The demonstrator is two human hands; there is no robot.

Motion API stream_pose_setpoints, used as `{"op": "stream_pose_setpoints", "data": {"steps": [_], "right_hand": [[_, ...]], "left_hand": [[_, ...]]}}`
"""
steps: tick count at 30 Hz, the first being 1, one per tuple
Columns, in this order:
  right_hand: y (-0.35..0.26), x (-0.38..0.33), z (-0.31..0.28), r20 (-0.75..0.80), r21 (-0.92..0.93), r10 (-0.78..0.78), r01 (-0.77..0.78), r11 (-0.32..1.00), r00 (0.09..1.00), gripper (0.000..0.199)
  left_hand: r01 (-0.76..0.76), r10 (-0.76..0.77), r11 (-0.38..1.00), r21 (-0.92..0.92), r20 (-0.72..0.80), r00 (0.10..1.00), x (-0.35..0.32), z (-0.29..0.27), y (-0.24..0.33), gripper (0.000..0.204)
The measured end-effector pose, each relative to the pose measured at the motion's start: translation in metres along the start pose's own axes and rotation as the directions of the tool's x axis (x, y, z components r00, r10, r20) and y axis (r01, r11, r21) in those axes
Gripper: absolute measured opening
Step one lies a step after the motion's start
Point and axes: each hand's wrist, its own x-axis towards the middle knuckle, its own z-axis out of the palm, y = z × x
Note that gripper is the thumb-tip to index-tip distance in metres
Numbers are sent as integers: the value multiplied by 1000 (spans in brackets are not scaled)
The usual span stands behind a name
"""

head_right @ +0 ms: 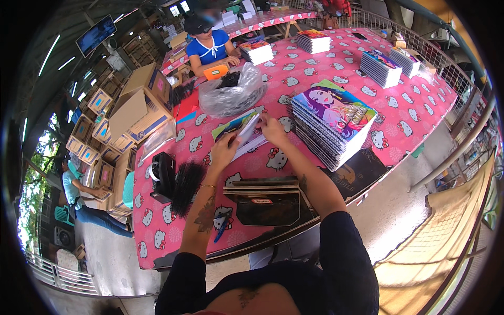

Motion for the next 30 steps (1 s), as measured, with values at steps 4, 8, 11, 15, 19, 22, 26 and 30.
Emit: {"op": "stream_pose_setpoints", "data": {"steps": [4, 8, 11, 15, 19, 22, 26, 30], "right_hand": [[-16, 5, -13, 108, 508, -108, 39, 860, 988, 63], [-76, -56, -50, -151, -173, -536, 512, 842, 831, 87], [-80, -137, -87, 121, 270, -288, 248, 930, 950, 36], [-62, -225, -94, 21, 424, -158, 134, 896, 987, 24], [-46, -251, -82, -91, 507, -96, 129, 853, 991, 22], [-53, -254, -79, -169, 558, -78, 160, 814, 983, 22], [-50, -260, -74, -128, 531, -70, 129, 837, 989, 23], [-52, -272, -62, -224, 470, -46, 150, 870, 973, 19]], "left_hand": [[-37, 22, 984, 174, 88, 996, 27, -20, 23, 24], [-145, 135, 988, 60, 135, 982, 43, -138, 104, 26], [-308, 307, 951, -24, 189, 933, 27, -187, 180, 37], [-450, 462, 886, -115, 315, 829, 0, -177, 213, 40], [-520, 512, 848, -98, 401, 760, -2, -170, 227, 41], [-534, 524, 840, -95, 395, 754, 4, -176, 236, 41], [-563, 557, 820, -102, 367, 745, 4, -168, 226, 41], [-554, 545, 820, -140, 483, 685, 8, -172, 220, 41]]}}
